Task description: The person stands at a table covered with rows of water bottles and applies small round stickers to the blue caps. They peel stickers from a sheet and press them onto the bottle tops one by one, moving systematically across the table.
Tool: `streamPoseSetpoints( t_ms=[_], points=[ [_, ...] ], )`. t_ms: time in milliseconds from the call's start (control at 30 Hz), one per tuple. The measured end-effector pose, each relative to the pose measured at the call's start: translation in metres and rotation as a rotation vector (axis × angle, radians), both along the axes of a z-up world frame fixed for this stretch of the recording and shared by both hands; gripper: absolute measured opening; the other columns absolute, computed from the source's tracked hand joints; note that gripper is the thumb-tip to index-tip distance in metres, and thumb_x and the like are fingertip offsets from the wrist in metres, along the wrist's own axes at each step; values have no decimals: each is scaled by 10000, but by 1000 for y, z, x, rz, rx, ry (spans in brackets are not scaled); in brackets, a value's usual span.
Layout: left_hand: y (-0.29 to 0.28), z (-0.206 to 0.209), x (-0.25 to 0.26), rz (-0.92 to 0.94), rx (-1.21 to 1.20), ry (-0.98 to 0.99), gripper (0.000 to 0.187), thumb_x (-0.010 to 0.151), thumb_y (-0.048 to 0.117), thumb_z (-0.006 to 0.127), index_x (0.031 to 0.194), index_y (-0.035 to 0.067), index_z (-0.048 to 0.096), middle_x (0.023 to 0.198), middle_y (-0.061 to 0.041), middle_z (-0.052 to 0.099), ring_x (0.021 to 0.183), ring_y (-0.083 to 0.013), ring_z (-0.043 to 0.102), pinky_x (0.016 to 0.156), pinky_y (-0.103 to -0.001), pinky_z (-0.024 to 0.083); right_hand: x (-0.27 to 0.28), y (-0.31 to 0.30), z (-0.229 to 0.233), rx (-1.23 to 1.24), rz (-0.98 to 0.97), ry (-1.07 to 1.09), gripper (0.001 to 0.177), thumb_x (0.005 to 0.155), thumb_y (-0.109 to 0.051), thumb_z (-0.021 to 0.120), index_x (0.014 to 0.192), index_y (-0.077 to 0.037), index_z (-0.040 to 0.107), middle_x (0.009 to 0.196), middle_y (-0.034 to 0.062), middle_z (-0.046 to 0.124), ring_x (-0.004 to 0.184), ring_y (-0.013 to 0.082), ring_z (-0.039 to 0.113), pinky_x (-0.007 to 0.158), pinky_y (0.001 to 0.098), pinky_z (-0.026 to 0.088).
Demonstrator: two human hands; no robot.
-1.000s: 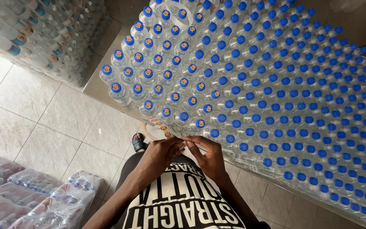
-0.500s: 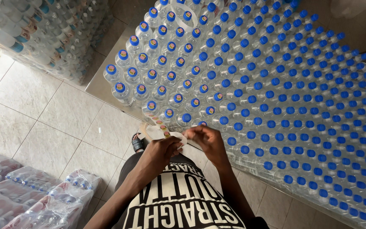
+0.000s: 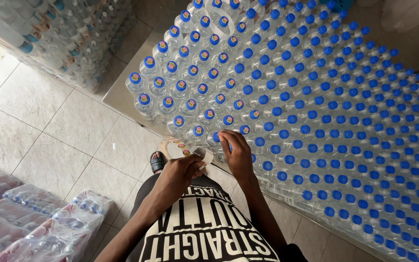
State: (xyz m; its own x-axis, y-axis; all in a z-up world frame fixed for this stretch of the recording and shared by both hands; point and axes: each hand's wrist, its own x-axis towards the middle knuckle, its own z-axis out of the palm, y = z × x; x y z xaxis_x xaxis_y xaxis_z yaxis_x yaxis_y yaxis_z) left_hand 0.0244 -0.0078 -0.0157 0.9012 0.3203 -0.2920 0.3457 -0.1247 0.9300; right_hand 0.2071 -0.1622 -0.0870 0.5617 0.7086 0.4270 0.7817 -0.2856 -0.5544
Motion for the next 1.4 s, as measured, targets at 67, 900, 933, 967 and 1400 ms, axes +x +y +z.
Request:
streamPoseSetpoints(
  t_ms=[67,900,933,967,1400],
  points=[
    [2,0,0,-10,4,-1,242,1088,166,624,1244,58,775,813,-155,845,798,-309,857,752,-441,672,-1,-1,2,-9,9,-9,145,1073,-100,723,1192,-75,800,1171,76,790,1107,262,769,981,385,627],
    [20,33,4,-108,-207,-81,240,1075,193,658,1226,66,795,887,-204,877,937,-300,872,899,-411,649,-82,-1,110,106,-36,338,189,968,-96,838,1155,-73,823,1115,82,840,1081,299,806,1048,481,589],
    [21,27,4,-125,-212,-81,240,1075,193,658,1226,66,795,887,-204,877,937,-300,872,899,-411,649,-84,-2,108,104,-52,335,189,968,-96,838,1155,-73,823,1115,82,840,1081,299,806,1048,481,589],
    [23,21,3,-155,-176,-103,231,1079,168,650,1224,73,802,897,-220,868,946,-341,864,898,-435,649,-86,-4,107,107,-71,483,167,982,-101,816,1146,-73,827,1093,71,851,1084,274,813,1056,478,590],
    [34,6,-6,-428,-76,-159,174,1067,119,628,1115,81,791,837,-181,846,836,-417,836,749,-522,658,-122,-16,97,101,-274,909,153,1033,-108,741,1108,-37,852,1027,126,880,1103,224,788,1065,511,577]
  ],
)
